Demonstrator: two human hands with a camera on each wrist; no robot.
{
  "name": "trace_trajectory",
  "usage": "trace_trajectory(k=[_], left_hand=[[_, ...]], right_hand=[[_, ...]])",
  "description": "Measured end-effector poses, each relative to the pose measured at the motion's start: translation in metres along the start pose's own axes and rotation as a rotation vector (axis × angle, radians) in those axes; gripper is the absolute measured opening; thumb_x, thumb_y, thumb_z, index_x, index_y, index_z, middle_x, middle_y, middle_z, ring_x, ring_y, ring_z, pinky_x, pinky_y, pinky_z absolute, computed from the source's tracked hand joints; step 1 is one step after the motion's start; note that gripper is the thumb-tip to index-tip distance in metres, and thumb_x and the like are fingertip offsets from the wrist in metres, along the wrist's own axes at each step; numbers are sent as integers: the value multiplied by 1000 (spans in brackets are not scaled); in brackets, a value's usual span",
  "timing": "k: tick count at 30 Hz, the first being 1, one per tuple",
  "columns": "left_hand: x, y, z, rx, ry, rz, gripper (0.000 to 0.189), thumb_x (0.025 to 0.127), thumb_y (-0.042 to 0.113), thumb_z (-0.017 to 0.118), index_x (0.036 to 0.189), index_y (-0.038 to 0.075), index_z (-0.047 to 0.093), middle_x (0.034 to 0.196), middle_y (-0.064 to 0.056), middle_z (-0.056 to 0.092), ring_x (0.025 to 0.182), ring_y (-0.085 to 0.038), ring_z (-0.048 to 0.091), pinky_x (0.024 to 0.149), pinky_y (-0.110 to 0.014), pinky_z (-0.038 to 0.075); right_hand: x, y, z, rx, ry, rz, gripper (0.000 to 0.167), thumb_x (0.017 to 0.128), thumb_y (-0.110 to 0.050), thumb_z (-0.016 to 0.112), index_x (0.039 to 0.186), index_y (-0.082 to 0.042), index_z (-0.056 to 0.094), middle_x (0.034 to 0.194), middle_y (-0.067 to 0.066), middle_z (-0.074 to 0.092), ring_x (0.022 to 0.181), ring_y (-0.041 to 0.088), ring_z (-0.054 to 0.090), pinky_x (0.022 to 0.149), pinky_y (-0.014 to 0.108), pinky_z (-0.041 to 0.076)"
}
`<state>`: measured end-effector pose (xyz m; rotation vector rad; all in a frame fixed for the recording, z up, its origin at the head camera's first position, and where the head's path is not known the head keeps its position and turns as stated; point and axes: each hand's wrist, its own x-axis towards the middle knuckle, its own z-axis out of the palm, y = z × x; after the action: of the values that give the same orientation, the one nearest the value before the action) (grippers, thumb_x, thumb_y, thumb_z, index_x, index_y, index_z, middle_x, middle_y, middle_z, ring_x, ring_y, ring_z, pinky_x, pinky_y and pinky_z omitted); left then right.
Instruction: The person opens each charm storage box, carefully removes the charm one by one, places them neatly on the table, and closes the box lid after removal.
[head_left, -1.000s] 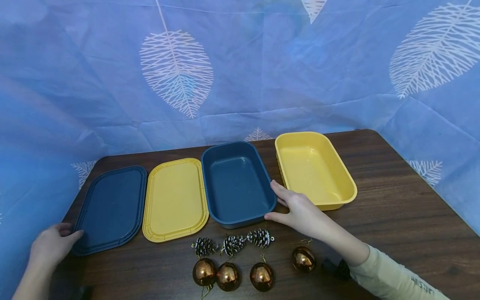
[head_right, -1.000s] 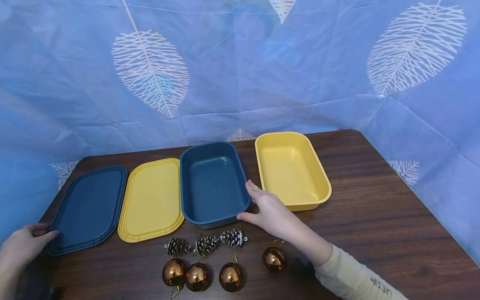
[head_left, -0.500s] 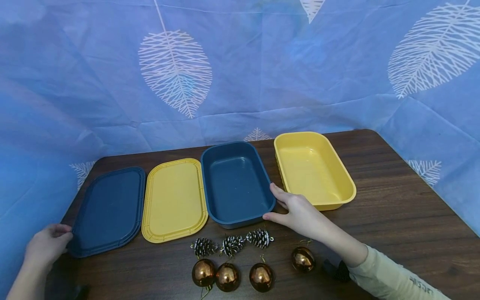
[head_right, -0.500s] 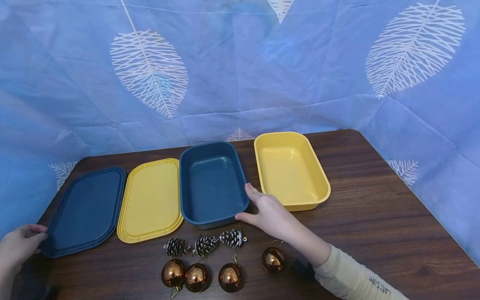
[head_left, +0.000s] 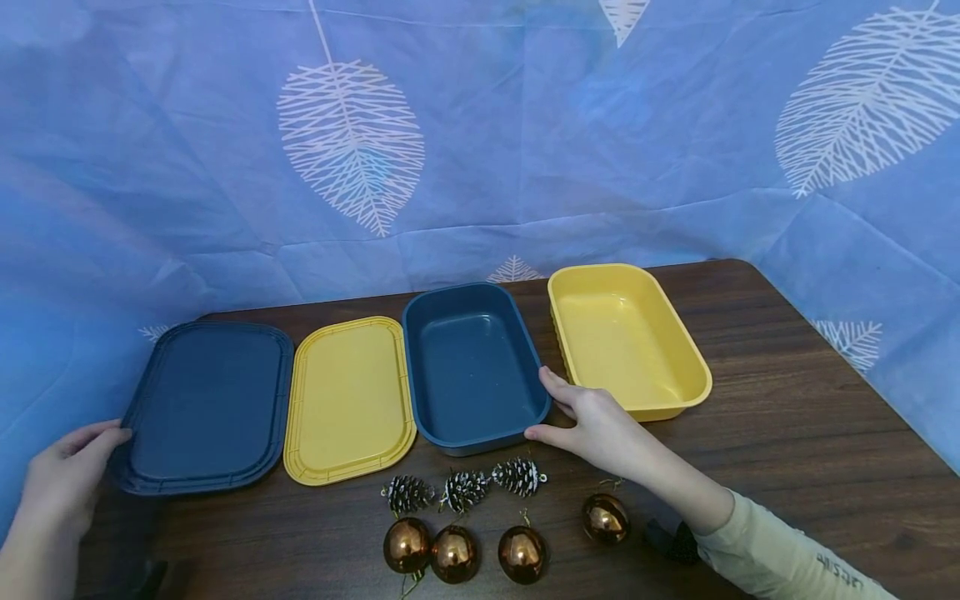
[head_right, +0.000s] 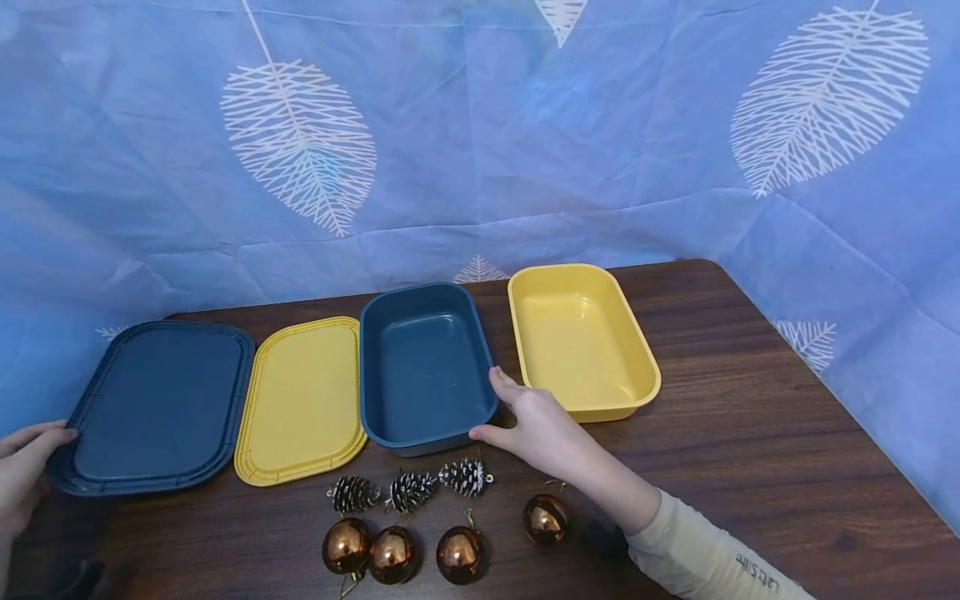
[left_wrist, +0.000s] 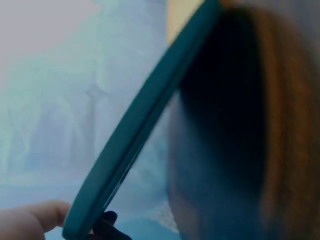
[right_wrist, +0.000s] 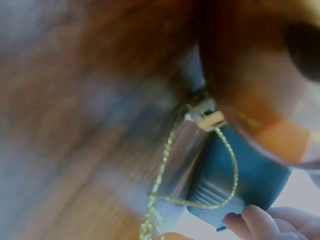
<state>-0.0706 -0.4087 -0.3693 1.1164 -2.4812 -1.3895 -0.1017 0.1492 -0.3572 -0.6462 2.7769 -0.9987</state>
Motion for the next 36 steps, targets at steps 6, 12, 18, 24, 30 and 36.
trace_trajectory(k=[6, 12, 18, 24, 30, 36], left_hand=[[11, -4, -5, -367, -163, 186, 31, 95, 35, 58, 125, 34, 52, 109, 15, 44, 69, -2, 55, 57, -26, 47], [-4, 23, 4, -578, -232, 270, 30, 91, 26, 65, 121, 25, 61, 116, 12, 44, 82, -4, 58, 66, -22, 51], [-49, 75, 19, -698, 32, 161, 15, 85, 22, 73, 99, 19, 74, 105, 6, 53, 81, -7, 56, 54, -17, 49], [-72, 101, 28, -851, 21, 196, 26, 82, 17, 76, 106, 7, 74, 105, 2, 59, 94, -10, 57, 58, -19, 52], [-96, 119, 42, -958, -123, 279, 28, 82, 11, 76, 108, 1, 73, 110, -2, 61, 94, -14, 59, 61, -24, 55], [-111, 133, 62, -922, -203, 368, 26, 83, 11, 74, 107, 0, 73, 105, -8, 63, 71, -16, 65, 56, -26, 55]], right_hand=[[0, 0, 0, 4, -6, 1, 82, 86, -38, 71, 145, 4, 32, 147, 20, 32, 125, 28, 46, 93, 45, 45], [0, 0, 0, 1, -1, -5, 82, 86, -37, 71, 145, 5, 33, 147, 20, 32, 124, 28, 47, 92, 44, 46], [1, 1, 0, 23, -15, 3, 82, 86, -38, 71, 145, 4, 32, 147, 20, 32, 114, 32, 56, 66, 29, 46], [1, 1, 0, 8, -5, -13, 82, 86, -37, 71, 144, 5, 33, 146, 21, 33, 124, 29, 47, 86, 39, 49], [2, 1, 0, 7, -3, -18, 81, 85, -34, 72, 144, 5, 33, 146, 21, 33, 125, 28, 46, 89, 40, 48], [1, 2, 0, 14, -8, -18, 84, 85, -40, 71, 144, 5, 33, 146, 20, 32, 124, 28, 47, 86, 39, 50]])
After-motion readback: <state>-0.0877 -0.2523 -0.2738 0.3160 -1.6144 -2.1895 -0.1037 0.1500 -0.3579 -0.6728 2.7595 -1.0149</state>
